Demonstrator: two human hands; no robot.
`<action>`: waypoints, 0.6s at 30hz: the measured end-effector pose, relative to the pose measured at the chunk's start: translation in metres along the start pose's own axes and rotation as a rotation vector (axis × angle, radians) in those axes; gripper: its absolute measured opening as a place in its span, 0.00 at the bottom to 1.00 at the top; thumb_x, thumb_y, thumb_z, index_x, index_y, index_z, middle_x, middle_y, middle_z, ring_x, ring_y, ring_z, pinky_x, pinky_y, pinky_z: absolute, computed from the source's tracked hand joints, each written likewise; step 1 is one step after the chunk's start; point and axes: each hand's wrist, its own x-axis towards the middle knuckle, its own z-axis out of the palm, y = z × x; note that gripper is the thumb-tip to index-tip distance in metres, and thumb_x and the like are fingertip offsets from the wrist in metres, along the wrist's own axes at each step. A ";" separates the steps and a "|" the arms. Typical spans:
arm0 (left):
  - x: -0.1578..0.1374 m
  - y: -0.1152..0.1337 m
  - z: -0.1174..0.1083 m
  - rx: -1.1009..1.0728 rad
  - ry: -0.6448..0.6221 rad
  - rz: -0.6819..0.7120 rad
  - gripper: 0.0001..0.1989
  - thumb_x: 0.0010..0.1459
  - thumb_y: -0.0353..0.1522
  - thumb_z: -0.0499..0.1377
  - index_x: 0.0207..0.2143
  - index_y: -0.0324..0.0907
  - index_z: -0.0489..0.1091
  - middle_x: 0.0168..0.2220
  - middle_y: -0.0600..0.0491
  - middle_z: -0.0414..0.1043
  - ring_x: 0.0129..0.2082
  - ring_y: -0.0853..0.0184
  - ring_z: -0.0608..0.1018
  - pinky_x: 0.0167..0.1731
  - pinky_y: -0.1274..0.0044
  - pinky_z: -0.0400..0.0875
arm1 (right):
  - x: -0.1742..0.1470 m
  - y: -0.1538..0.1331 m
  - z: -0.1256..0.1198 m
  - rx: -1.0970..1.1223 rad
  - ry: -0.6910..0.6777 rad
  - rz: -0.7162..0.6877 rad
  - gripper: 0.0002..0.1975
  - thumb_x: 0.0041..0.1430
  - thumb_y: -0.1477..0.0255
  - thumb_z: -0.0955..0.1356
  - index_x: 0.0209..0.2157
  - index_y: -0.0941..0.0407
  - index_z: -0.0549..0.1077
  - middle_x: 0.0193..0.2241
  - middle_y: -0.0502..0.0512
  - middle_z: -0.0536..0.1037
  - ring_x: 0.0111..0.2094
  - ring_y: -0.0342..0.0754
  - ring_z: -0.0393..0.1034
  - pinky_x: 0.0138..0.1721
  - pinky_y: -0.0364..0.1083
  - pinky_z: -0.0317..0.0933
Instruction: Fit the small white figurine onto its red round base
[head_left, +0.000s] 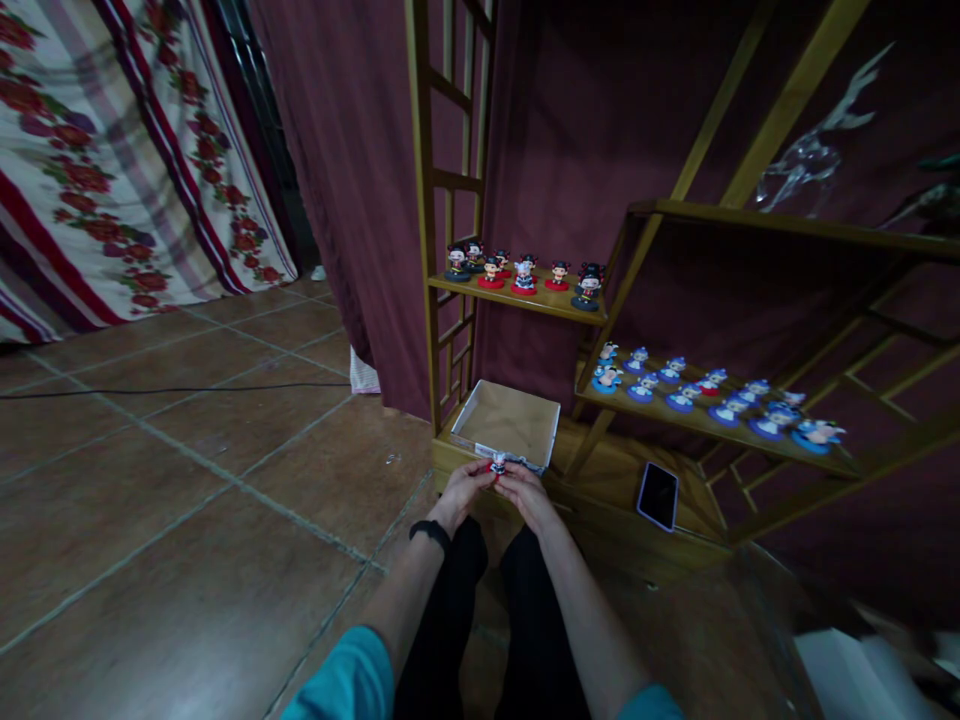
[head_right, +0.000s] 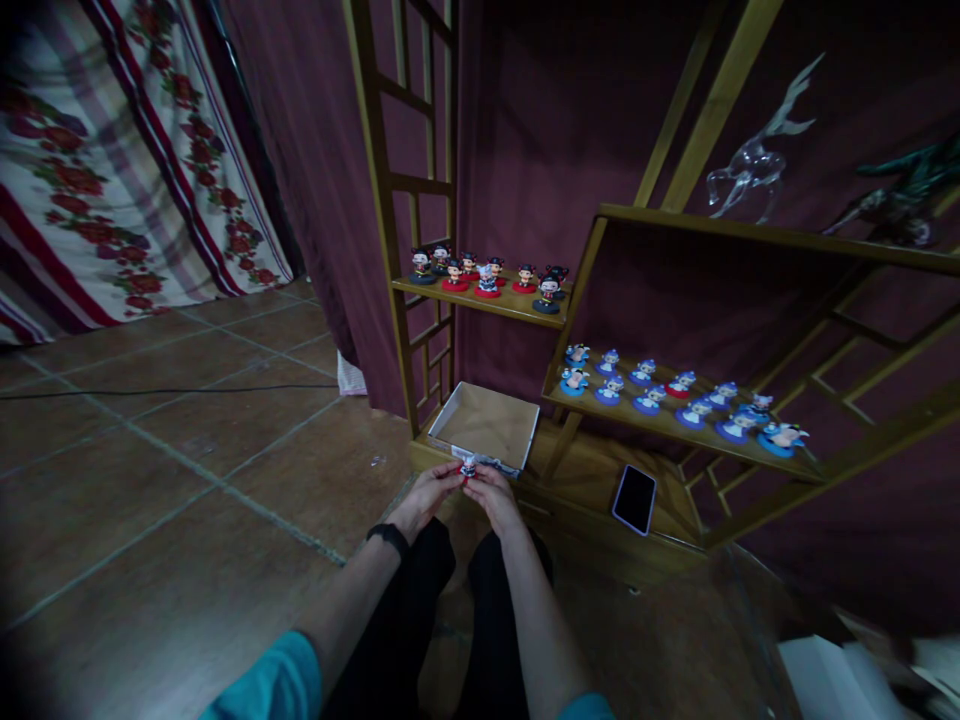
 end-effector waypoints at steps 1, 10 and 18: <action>0.000 -0.001 0.000 -0.005 -0.002 0.005 0.20 0.32 0.25 0.69 0.34 0.34 0.73 0.30 0.47 0.75 0.28 0.70 0.74 0.32 0.79 0.65 | 0.000 0.000 0.000 -0.001 -0.001 -0.005 0.19 0.37 0.73 0.73 0.36 0.55 0.72 0.37 0.54 0.75 0.40 0.48 0.70 0.45 0.49 0.62; 0.000 -0.002 -0.001 0.071 0.009 0.067 0.22 0.32 0.28 0.69 0.35 0.35 0.72 0.29 0.49 0.75 0.28 0.70 0.74 0.34 0.77 0.66 | -0.001 0.000 0.001 -0.018 0.004 -0.011 0.19 0.36 0.71 0.73 0.35 0.56 0.72 0.35 0.54 0.76 0.37 0.47 0.71 0.43 0.48 0.62; 0.008 -0.015 0.000 0.358 -0.003 0.259 0.16 0.37 0.25 0.64 0.34 0.36 0.71 0.26 0.54 0.73 0.25 0.71 0.72 0.32 0.77 0.67 | 0.002 0.002 -0.002 -0.007 0.030 -0.012 0.19 0.35 0.74 0.73 0.35 0.56 0.72 0.34 0.54 0.76 0.37 0.48 0.70 0.42 0.49 0.62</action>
